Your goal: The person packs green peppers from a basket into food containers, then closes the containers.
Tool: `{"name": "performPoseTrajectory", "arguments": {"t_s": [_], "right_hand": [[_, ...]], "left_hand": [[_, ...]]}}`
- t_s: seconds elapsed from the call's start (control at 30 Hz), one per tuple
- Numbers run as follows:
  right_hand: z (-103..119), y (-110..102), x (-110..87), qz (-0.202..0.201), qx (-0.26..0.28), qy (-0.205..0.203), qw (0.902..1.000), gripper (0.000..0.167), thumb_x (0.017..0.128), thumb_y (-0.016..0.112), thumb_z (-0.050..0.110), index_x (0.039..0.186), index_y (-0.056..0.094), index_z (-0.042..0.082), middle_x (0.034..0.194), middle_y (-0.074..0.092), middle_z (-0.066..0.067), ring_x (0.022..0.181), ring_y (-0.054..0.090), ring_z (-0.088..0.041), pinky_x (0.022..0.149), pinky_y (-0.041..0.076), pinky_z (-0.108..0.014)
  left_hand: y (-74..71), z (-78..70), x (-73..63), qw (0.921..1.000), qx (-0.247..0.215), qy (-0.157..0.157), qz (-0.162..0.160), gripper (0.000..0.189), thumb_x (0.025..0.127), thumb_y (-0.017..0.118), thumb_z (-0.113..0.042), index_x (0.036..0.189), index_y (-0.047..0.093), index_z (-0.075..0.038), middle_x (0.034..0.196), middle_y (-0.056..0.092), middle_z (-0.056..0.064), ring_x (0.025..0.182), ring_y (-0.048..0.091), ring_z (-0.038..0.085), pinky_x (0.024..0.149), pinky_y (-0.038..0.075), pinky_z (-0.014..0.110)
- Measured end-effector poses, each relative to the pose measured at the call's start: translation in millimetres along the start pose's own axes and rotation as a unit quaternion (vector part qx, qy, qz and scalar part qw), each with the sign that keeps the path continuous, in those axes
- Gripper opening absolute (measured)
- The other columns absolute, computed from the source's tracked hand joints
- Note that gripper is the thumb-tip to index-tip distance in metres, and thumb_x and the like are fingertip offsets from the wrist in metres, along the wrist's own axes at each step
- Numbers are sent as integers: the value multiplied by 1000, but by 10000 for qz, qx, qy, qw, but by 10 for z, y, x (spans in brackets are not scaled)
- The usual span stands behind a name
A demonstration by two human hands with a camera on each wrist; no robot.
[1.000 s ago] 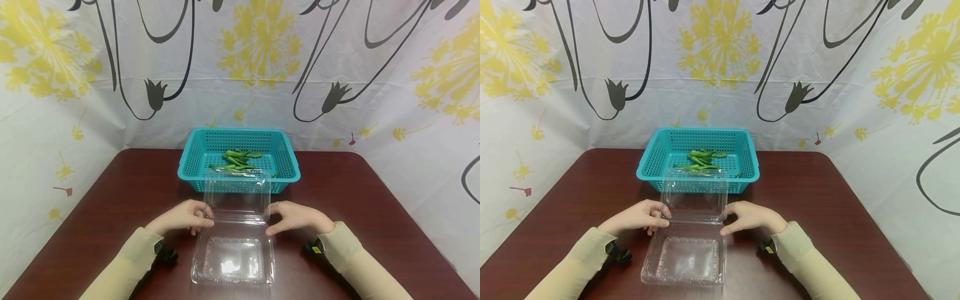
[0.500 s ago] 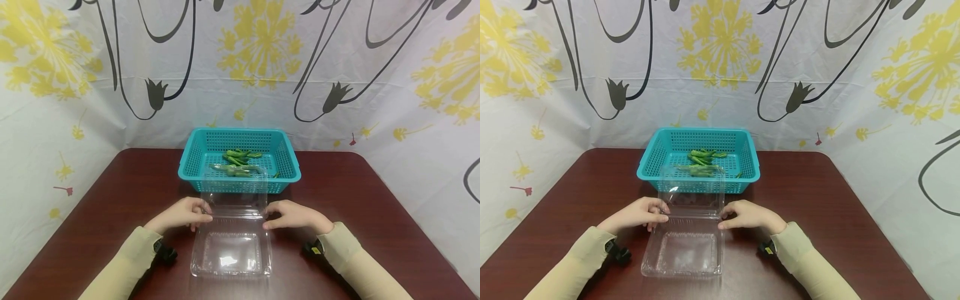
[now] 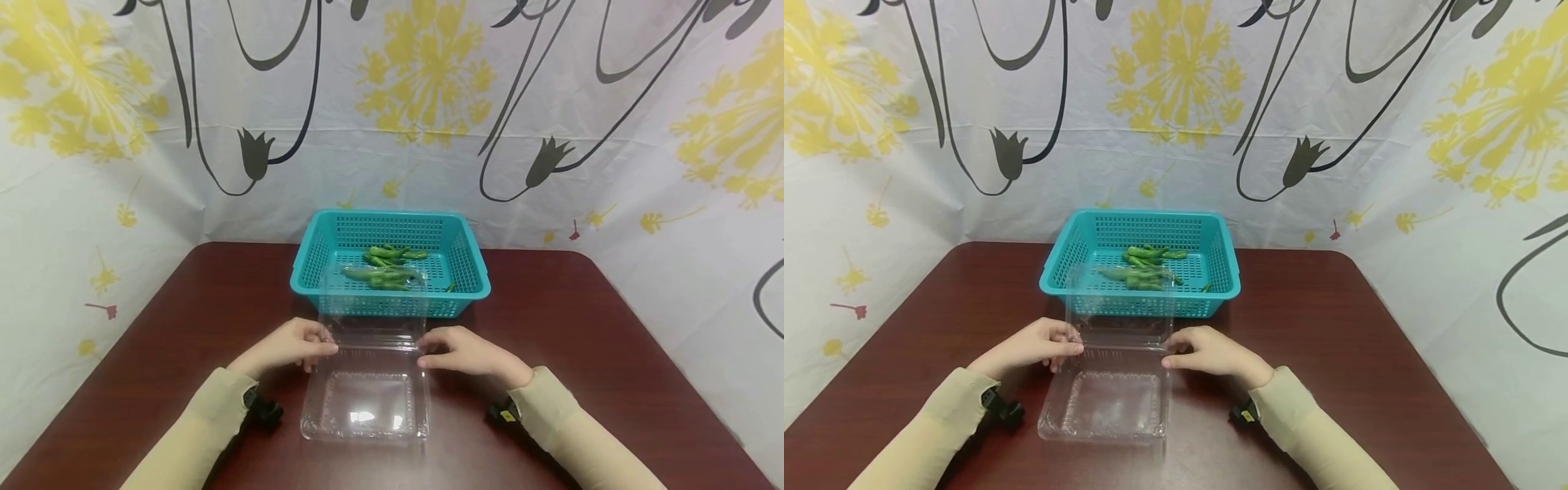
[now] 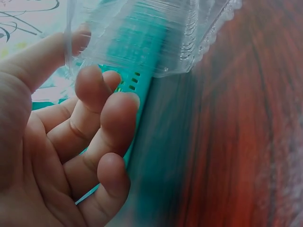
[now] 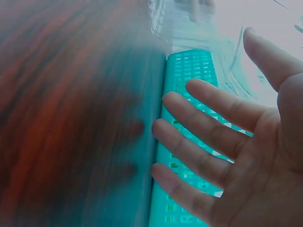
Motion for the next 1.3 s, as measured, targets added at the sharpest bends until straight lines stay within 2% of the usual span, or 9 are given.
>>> {"name": "performPoseTrajectory", "arguments": {"t_s": [0.23,0.4,0.63,0.87,1.1,1.3], "right_hand": [[21,50,103,-153,23,-5,9999,39,92,65,41,116,69,10,109,67,4,101,61,-11,87,50,-33],[11,89,210,-194,167,12,9997,36,92,66,39,114,69,11,109,67,5,100,60,-10,86,49,-33],[53,113,353,-107,532,214,9983,36,92,66,40,115,69,13,108,67,7,97,59,-11,82,49,-33],[67,119,466,-45,497,288,9983,36,92,66,40,116,69,13,109,67,7,96,58,-9,80,48,-32],[64,121,542,0,513,229,9984,36,92,65,38,117,69,12,111,67,4,89,56,-11,76,47,-31],[63,111,555,39,616,323,9976,36,92,66,38,118,68,14,113,66,4,89,57,-11,75,48,-32]], "left_hand": [[-72,98,-2,9998,-154,-19,-78,29,88,71,-35,88,71,-6,55,56,3,49,57,20,49,47,33],[-124,186,-6,9984,-549,-70,-109,28,89,71,-30,87,70,-2,53,51,3,46,53,17,52,49,34],[-193,277,-27,9945,-987,-269,-215,30,89,71,-28,89,68,2,59,55,4,50,53,15,53,52,35],[-253,339,-42,9913,-1303,-138,-99,34,92,68,-26,86,62,7,57,48,4,52,54,18,54,49,32],[-264,419,-31,9852,-1714,-62,38,33,94,66,-22,91,61,11,54,41,1,50,53,16,56,49,32],[-256,448,-16,9823,-1874,-6,-46,33,93,66,-20,87,58,11,53,38,0,51,53,17,56,51,34]]}}
Point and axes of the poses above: each hand's wrist, its own x-axis towards the middle knuckle, its own y-axis out of the palm, z = x × y, the point moved 1 cm from there along x, towards the middle knuckle
